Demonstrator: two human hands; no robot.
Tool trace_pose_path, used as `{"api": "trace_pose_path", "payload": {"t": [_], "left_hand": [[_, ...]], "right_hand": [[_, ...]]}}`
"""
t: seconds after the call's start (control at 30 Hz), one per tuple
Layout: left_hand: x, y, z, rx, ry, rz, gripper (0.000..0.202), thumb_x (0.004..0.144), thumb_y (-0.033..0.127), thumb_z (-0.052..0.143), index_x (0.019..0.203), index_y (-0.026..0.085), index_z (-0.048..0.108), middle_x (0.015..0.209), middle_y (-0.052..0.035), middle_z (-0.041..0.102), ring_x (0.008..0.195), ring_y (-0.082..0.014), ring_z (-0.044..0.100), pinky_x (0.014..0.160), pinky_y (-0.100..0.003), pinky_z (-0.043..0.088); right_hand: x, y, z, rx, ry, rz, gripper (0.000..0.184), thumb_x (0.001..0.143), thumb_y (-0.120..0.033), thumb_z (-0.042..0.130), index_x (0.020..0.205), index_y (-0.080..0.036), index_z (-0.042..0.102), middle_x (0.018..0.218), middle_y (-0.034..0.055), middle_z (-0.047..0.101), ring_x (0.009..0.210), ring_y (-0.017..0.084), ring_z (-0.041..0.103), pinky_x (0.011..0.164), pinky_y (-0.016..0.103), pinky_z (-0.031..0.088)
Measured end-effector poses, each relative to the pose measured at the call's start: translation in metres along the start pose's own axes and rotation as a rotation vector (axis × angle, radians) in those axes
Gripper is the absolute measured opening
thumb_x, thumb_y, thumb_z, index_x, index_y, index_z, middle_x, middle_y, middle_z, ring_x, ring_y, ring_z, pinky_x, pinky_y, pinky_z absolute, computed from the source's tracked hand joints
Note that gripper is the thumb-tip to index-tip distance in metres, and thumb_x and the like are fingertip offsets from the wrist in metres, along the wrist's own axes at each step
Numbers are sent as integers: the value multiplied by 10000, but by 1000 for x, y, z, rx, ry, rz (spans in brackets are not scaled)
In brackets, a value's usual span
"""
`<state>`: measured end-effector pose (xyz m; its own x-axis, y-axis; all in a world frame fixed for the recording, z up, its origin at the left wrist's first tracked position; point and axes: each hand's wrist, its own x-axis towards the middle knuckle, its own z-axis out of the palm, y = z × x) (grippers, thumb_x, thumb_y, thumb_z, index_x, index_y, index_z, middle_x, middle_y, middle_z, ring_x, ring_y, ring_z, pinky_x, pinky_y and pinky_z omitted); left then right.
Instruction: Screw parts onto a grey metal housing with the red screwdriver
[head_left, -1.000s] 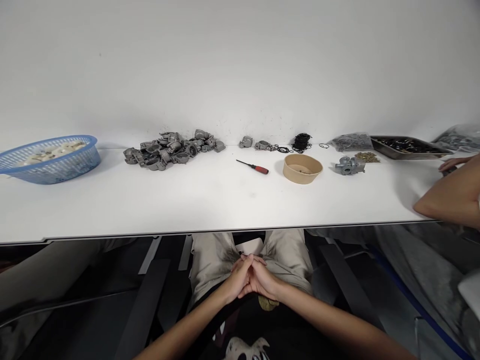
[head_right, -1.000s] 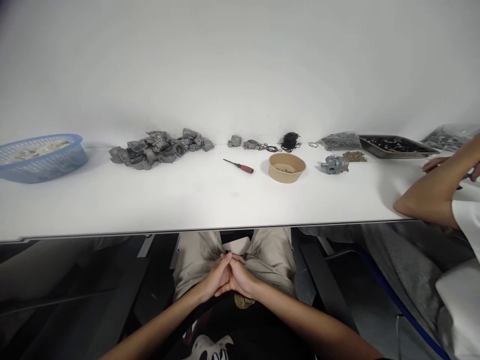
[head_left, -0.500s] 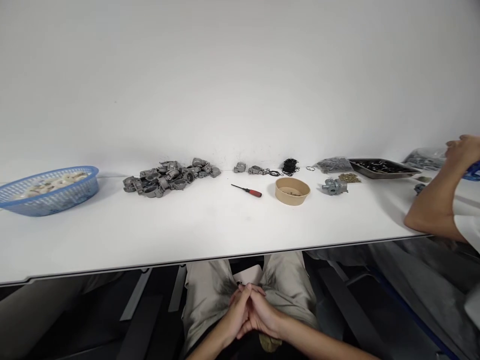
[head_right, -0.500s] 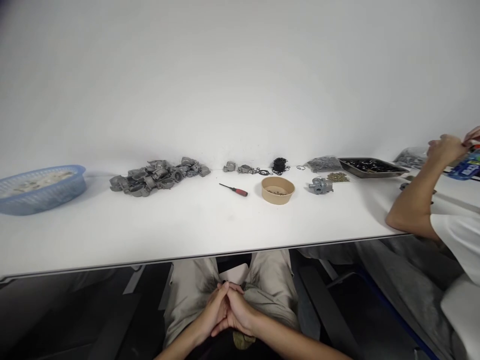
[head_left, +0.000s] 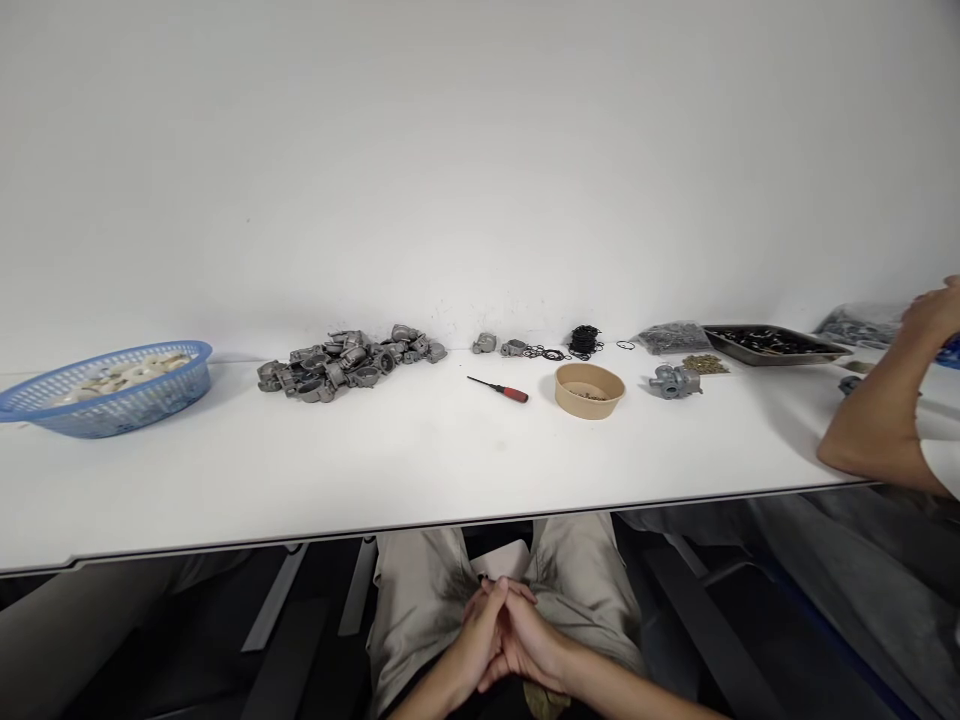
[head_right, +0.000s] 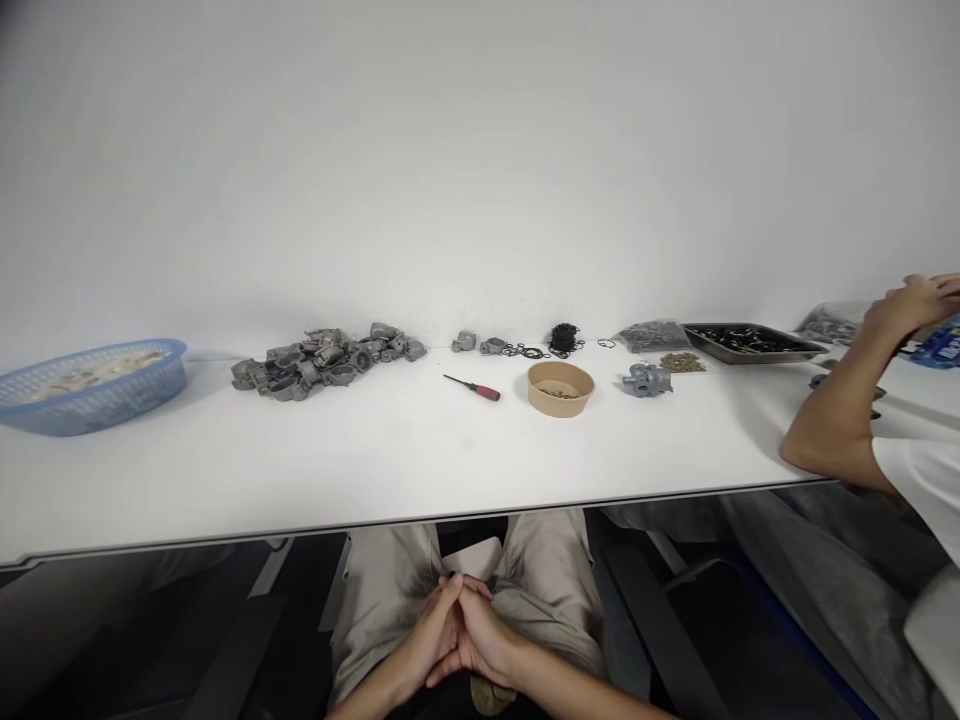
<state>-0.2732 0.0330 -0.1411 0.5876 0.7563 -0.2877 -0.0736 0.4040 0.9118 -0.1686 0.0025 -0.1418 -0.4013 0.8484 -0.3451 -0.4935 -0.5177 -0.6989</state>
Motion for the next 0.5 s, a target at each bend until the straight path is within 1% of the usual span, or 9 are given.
{"api": "trace_pose_path", "payload": {"t": [0.13, 0.3, 0.4, 0.5], "left_hand": [[1, -2, -1, 1, -10, -4, 677, 840, 801, 505, 1002, 171, 692, 1109, -117, 678, 1221, -316, 576, 1165, -452, 362], [3, -7, -4, -23, -26, -12, 676, 839, 802, 510, 1007, 172, 686, 1114, -115, 672, 1242, -316, 561, 1156, -450, 375], [0, -3, -1, -5, -17, -3, 680, 845, 796, 501, 1015, 164, 685, 1113, -119, 673, 1224, -317, 571, 1166, -459, 367], [-3, 5, 2, 15, -7, 1, 678, 843, 796, 497, 1012, 170, 695, 1121, -116, 679, 1222, -314, 575, 1172, -454, 366]], "right_hand": [[-1, 0, 1, -29, 14, 9, 764, 742, -883, 584, 1022, -172, 606, 887, 125, 646, 761, 201, 669, 634, 282, 565], [-1, -1, 2, -18, 4, 4, 733, 739, -866, 611, 993, -179, 603, 876, 115, 650, 746, 195, 667, 624, 279, 562], [0, -1, 1, -12, 8, 9, 751, 712, -880, 623, 988, -182, 600, 867, 108, 650, 744, 198, 666, 611, 279, 563], [0, -1, 2, -18, 15, 6, 727, 745, -860, 602, 1022, -188, 596, 912, 117, 656, 773, 198, 676, 610, 273, 565]]}}
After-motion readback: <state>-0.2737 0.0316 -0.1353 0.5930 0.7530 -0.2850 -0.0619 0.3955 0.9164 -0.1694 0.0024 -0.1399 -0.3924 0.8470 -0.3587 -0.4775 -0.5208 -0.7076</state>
